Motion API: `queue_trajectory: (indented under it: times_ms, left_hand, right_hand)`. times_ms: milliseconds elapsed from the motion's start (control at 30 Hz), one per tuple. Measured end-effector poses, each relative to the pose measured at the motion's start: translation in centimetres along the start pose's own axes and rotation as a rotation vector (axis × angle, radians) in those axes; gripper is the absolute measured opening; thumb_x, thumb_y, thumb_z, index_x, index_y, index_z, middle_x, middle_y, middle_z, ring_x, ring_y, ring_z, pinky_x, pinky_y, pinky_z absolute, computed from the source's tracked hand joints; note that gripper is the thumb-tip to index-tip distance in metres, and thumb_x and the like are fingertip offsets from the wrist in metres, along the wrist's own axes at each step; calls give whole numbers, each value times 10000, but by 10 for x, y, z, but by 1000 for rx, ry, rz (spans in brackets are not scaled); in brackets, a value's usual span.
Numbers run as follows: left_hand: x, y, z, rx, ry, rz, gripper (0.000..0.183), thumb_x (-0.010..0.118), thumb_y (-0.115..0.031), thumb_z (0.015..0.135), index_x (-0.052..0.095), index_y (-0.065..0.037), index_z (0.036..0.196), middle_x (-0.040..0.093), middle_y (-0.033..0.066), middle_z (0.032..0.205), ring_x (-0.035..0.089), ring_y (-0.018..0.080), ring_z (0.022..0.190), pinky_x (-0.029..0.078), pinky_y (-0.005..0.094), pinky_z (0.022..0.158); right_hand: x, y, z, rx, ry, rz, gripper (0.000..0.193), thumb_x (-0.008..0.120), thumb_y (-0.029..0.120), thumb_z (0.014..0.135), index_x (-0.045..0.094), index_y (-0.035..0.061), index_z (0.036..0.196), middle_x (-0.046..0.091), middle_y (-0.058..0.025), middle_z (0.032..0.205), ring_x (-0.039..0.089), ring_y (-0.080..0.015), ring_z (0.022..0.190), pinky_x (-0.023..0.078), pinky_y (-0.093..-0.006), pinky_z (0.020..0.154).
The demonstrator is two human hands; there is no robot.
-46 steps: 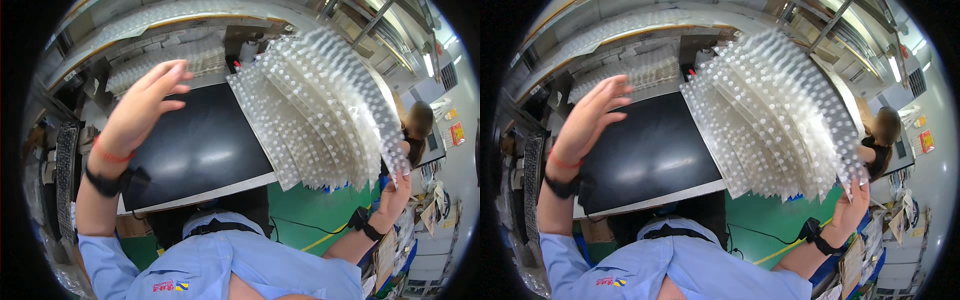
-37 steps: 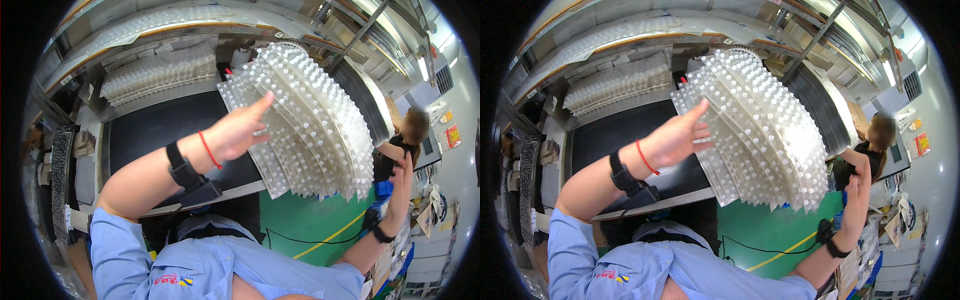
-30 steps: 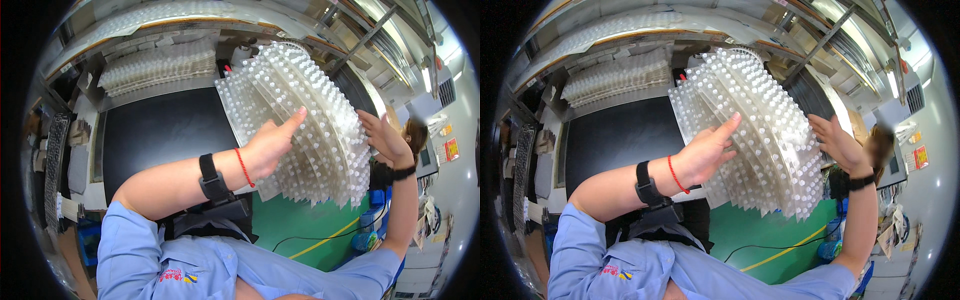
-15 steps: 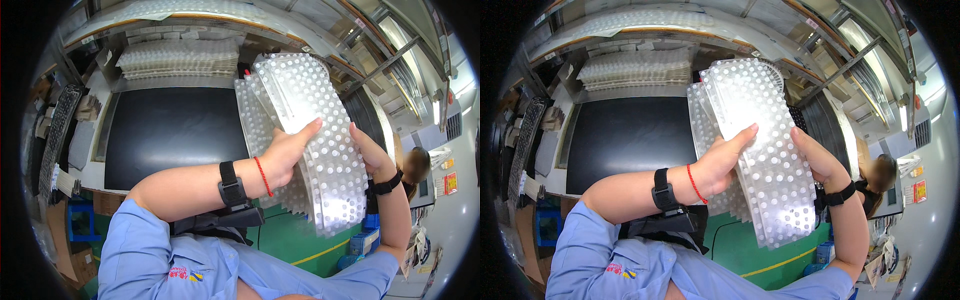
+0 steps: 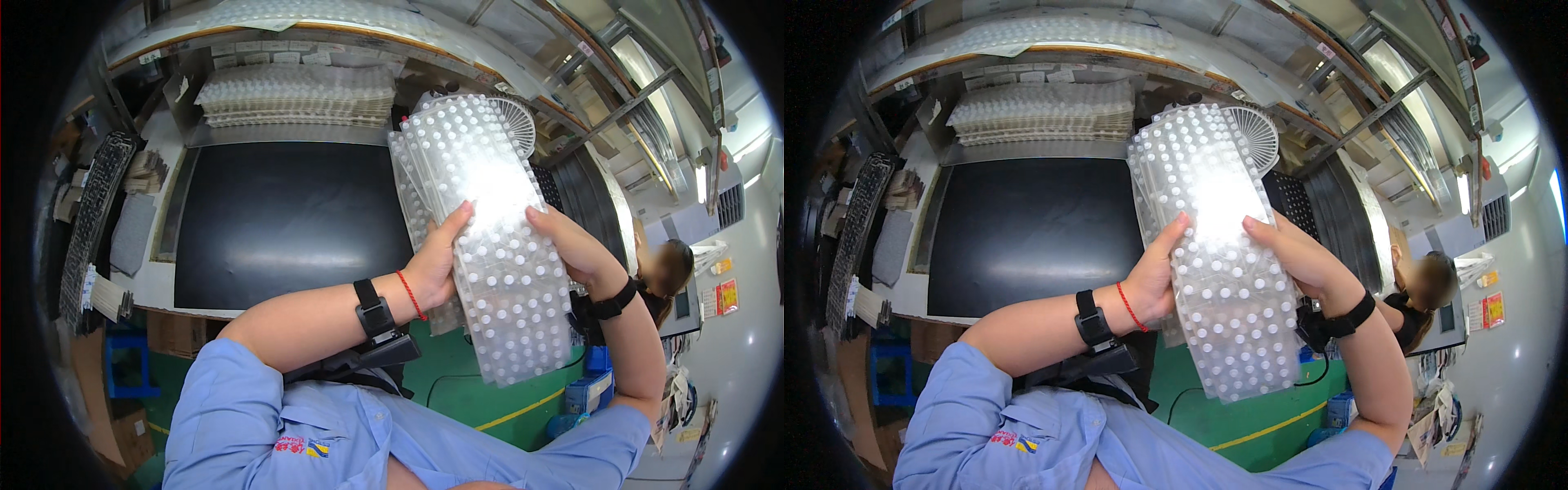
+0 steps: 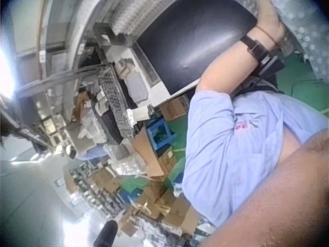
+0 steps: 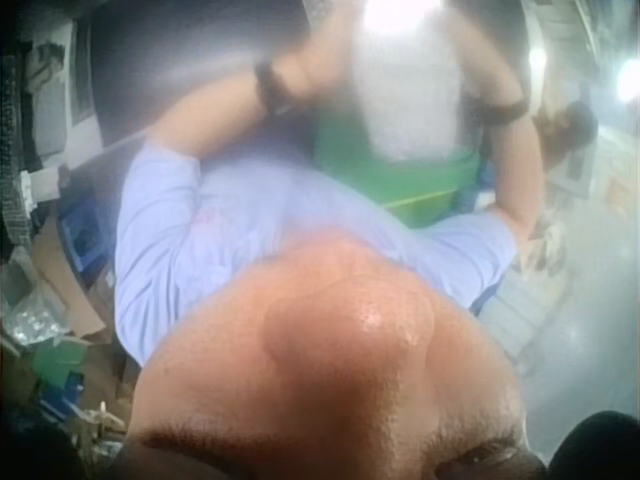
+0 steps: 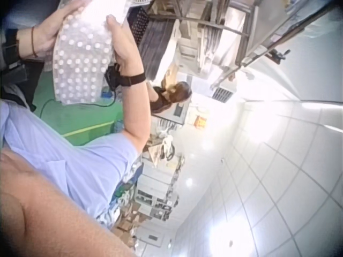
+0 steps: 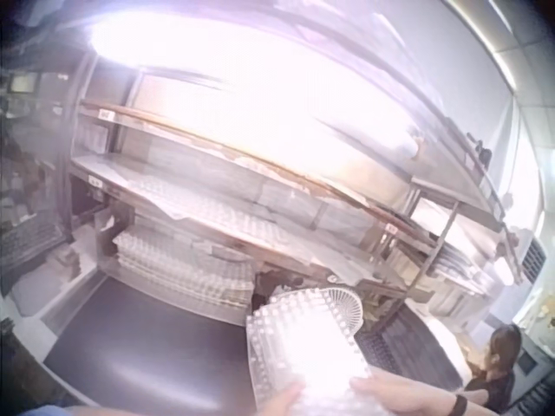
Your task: Inspecting and aligning plastic keyboard membrane layers on a workstation.
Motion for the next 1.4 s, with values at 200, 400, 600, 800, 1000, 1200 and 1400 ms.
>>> queue_trajectory:
  times_ms: [200,400,600,800,1000,1200,1400]
  left_hand:
    - [-9,-15,-22,-15,45,-13,705,517,-548,926,394,-64,1423,528,163,1360,547,301,1229,440,465,1049]
    - [-19,-39,-48,27,78,32,822,523,-633,871,357,-68,1444,492,183,1387,532,330,1240,445,493,1038]
    - [-19,-90,-90,178,218,31,925,504,-674,848,264,-47,1484,431,227,1423,478,371,1287,408,515,1072]
    - [-3,-138,-149,381,120,98,647,541,-452,950,377,-17,1401,551,162,1299,589,238,1149,489,382,986]
    - [30,-230,-254,693,-7,293,573,601,-328,948,369,-36,1382,567,113,1248,605,179,1080,513,337,926]
    - [88,-345,-370,666,-224,869,381,557,-327,975,591,-24,1203,675,49,1111,656,97,954,530,266,854]
    - [102,-468,-436,466,-498,1136,388,517,-356,995,616,-32,1184,694,39,1093,674,80,918,551,245,818]
  right_hand:
    - [43,25,0,-191,-122,-305,686,629,333,933,334,-66,1407,522,-192,1319,537,-213,1183,442,-329,988]
    - [77,39,5,-344,-197,-524,843,715,440,832,360,-127,1345,541,-255,1277,563,-286,1170,436,-363,996]
    - [143,74,11,-380,-257,-978,954,708,458,801,269,-138,1404,418,-323,1359,407,-376,1300,335,-415,1085]
    - [195,88,15,-450,8,-491,710,700,227,844,350,-18,1412,488,-189,1324,493,-250,1215,386,-357,1032]
    - [296,120,16,-395,282,-150,593,612,171,921,354,-30,1416,509,-142,1338,523,-196,1189,410,-332,1015]
    - [411,152,48,-360,631,115,565,521,396,956,447,18,1370,591,-140,1280,626,-225,1101,480,-382,985]
    - [534,178,87,-485,834,600,481,522,312,956,478,-34,1287,575,-150,1239,555,-242,1140,408,-389,1019]
Point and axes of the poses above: each hand's wrist, its own z-axis towards the middle knuckle, its own x-axis out of the palm, y = z × x, the point moved 7 cm from there along z, towards the middle knuckle
